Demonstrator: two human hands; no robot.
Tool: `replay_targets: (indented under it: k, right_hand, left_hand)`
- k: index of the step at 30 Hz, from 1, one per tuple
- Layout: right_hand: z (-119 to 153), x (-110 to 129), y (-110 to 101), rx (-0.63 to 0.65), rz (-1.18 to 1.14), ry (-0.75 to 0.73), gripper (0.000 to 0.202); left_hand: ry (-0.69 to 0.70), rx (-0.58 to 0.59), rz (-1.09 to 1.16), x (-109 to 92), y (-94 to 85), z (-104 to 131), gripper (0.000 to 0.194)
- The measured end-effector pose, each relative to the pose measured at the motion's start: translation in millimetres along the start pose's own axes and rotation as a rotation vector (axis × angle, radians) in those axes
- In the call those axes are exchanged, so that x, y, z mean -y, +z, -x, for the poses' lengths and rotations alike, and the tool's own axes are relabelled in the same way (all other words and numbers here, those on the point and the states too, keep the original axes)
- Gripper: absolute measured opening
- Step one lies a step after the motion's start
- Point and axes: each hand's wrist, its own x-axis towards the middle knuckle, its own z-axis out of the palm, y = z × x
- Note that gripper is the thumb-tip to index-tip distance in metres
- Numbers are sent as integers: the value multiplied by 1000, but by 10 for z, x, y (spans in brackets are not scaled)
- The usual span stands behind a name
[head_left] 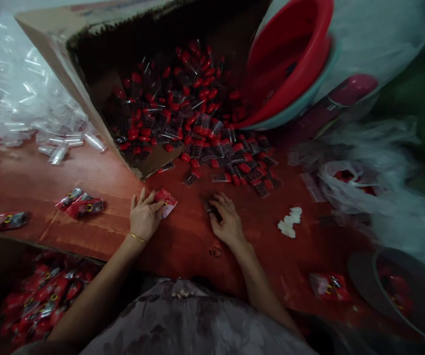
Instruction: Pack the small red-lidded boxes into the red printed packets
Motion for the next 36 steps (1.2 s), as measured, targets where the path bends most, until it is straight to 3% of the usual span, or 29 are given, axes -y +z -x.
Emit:
replay_targets:
  k: [4,10,13,16,19,23,25,27,29,32,36]
  right_hand:
    - [-48,136,-8,-40,-4,-16,21]
    - [-53,393,1,-66,-25,-28,18]
    - [-35,475,-29,-55,-24,-4,19]
    - [-7,400,-192,-93,41,58,20]
    - [129,111,-522,-245,206,252,21]
    - [543,-348,-948,-423,405,514,28]
    - [770,-481,-1027,-516,379,568,29]
    - [955,-533,-1009,-604,299,587,28]
    - [1075,-537,-940,-665,246,586,27]
    - [1136,-523,-851,-684,217,569,24]
    - [1114,-524,-855,-679,189,508,22]
  left_hand:
    - [-4,-40,1,36,65,17,24]
    - [-61,-62,196,113,102,-35,32]
    - [-76,-75,279,169,111,-82,22]
    - [-96,-104,354,159,101,-101,17]
    - [-60,-187,428,35,49,-72,24]
    - [98,-197,634,-400,-11,-14,27]
    - [246,-94,706,-747,16,-17,20]
    - [456,26,635,-1159,96,-56,18]
    - [633,105,497,-1595,230,-125,22]
    - [789,216,301,-2181,507,-263,36]
    - [868,388,158,-2651,865,-439,46]
